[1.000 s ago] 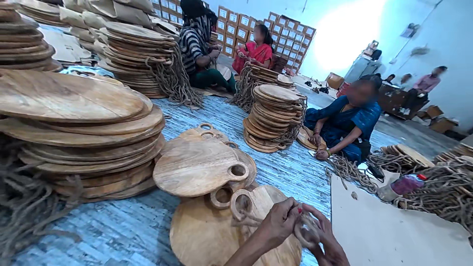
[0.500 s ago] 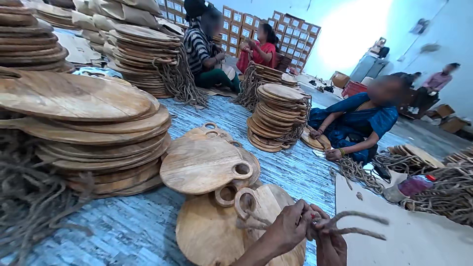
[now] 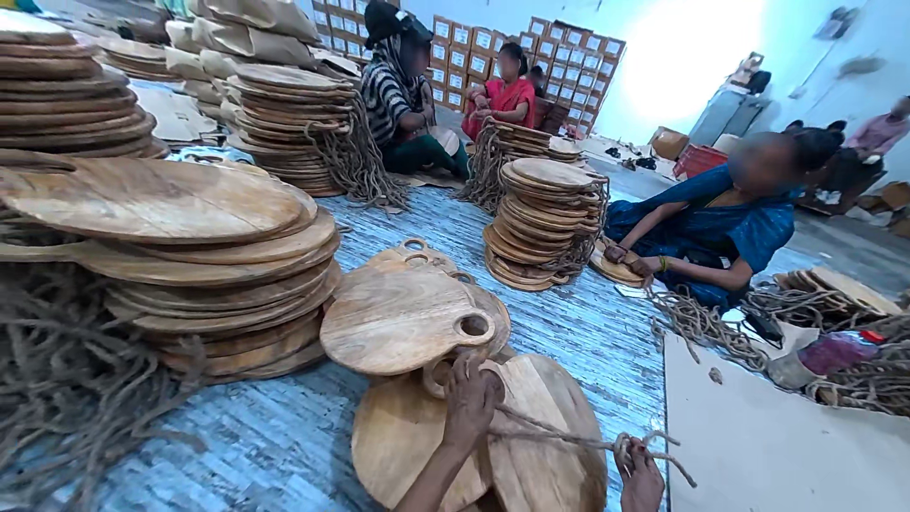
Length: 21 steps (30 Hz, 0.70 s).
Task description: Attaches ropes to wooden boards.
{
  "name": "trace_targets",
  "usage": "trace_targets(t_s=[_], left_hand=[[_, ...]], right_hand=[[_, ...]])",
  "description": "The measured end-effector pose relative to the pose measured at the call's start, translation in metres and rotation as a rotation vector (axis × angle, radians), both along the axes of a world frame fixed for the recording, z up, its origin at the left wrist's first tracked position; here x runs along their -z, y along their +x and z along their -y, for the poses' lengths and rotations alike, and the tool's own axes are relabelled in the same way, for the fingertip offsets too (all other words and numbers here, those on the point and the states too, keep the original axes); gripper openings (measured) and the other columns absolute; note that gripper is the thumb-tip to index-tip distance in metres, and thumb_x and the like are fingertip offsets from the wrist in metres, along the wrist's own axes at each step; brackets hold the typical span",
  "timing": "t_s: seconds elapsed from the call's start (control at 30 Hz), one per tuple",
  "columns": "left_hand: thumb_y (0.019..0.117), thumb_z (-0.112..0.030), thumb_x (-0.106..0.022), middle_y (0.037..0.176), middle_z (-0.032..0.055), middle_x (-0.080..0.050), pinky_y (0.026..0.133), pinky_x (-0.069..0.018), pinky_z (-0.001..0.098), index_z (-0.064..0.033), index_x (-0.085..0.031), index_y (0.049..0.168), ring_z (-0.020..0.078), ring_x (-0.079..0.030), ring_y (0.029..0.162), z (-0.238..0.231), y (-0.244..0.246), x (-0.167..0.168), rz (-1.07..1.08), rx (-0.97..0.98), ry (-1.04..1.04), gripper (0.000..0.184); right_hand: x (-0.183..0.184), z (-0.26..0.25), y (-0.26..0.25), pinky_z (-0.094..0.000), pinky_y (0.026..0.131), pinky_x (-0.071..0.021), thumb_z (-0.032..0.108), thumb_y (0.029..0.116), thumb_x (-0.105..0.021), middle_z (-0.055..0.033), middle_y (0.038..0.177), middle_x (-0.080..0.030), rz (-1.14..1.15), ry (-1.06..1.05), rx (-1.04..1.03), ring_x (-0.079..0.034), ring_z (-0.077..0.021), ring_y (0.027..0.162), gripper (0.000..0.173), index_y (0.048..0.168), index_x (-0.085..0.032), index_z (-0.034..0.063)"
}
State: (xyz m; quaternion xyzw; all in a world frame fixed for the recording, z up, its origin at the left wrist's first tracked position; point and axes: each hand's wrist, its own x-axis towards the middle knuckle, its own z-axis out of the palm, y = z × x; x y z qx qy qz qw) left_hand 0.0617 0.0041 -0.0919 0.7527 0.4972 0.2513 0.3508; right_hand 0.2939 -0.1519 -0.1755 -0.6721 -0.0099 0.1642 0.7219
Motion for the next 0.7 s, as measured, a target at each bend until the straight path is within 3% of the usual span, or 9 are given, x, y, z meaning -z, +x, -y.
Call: trace_targets(t_s=[0.07,0.13,0.2,0.27,0.4,0.5,0.6,0.7], left_hand=[[0.098,-0.008,-0.059,0.151,0.0381,-0.036,0.116,-0.0348,0.0528,0.013,-0.044,0.143,0.0508,-0.038,0.141,0.003,-0.001,0.003,0.103,-0.134,-0.084,0.051],[0.104,-0.012,-0.054,0.146,0.0362,-0.044,0.112,-0.0415,0.0485,0.0135,-0.04,0.143,0.0442,-0.049,0.134,0.0,-0.008,0.008,0.143,-0.154,-0.366,0.049],[0.1108,-0.021,-0.043,0.134,0.0319,-0.056,0.101,-0.0464,0.0461,0.0109,-0.042,0.143,0.0367,-0.06,0.118,-0.002,-0.014,0.018,0.225,-0.13,-0.708,0.045],[0.1134,-0.025,-0.034,0.125,0.028,-0.06,0.093,-0.0489,0.0403,0.0097,-0.043,0.143,0.0296,-0.063,0.105,0.001,-0.012,0.023,0.347,-0.116,-0.894,0.047],[0.1099,-0.012,-0.04,0.13,0.0251,-0.056,0.097,-0.0473,0.0372,0.0101,-0.044,0.139,0.026,-0.058,0.11,0.006,0.006,0.028,0.66,-0.153,-0.981,0.036],[0.1052,-0.001,-0.042,0.111,0.017,-0.056,0.085,-0.0497,0.0327,0.0063,-0.043,0.132,0.0193,-0.058,0.094,0.011,0.023,0.036,0.855,-0.25,-1.001,0.028],[0.0999,0.008,-0.04,0.107,0.0139,-0.053,0.081,-0.0512,0.0295,0.0042,-0.041,0.133,0.0165,-0.057,0.089,0.019,0.033,0.041,1.045,-0.309,-0.978,0.034],[0.0951,0.012,-0.039,0.111,0.0149,-0.052,0.082,-0.0511,0.0305,0.0031,-0.04,0.134,0.018,-0.057,0.092,0.022,0.04,0.041,1.112,-0.343,-0.954,0.04]], right_hand=[[0.02,-0.003,0.003,-0.0243,0.077,-0.0458,0.011,0.1107,-0.039,-0.009,0.096,-0.055,0.019,-0.083,-0.021,-0.053,-0.0068,0.083,0.03,0.119,-0.055,-0.013],[0.033,-0.006,0.004,-0.0227,0.08,-0.046,0.007,0.1091,-0.042,-0.0118,0.095,-0.059,0.075,-0.156,-0.025,-0.054,-0.0057,0.084,0.029,0.114,-0.058,-0.0158],[0.044,-0.01,0.008,-0.0264,0.083,-0.0464,0.006,0.1074,-0.047,-0.0152,0.094,-0.062,0.127,-0.238,-0.036,-0.056,-0.0091,0.085,0.026,0.109,-0.062,-0.016],[0.049,-0.012,0.012,-0.0332,0.085,-0.0468,0.007,0.1069,-0.049,-0.0185,0.095,-0.064,0.165,-0.32,-0.063,-0.057,-0.0149,0.087,0.026,0.107,-0.064,-0.0148],[0.053,-0.011,0.014,-0.0379,0.085,-0.0474,0.008,0.1068,-0.049,-0.0202,0.095,-0.065,0.199,-0.36,-0.092,-0.059,-0.0189,0.087,0.027,0.106,-0.065,-0.0143],[0.052,-0.009,0.014,-0.037,0.085,-0.0472,0.006,0.1066,-0.049,-0.0204,0.095,-0.065,0.175,-0.351,-0.103,-0.058,-0.0187,0.088,0.026,0.106,-0.064,-0.0149],[0.051,-0.006,0.014,-0.0352,0.084,-0.0476,0.005,0.1062,-0.049,-0.0198,0.095,-0.064,0.174,-0.328,-0.102,-0.058,-0.0178,0.087,0.025,0.107,-0.064,-0.0149],[0.051,-0.002,0.016,-0.0407,0.085,-0.0478,0.006,0.1058,-0.051,-0.0218,0.095,-0.065,0.193,-0.355,-0.124,-0.059,-0.022,0.088,0.025,0.105,-0.065,-0.0142]])
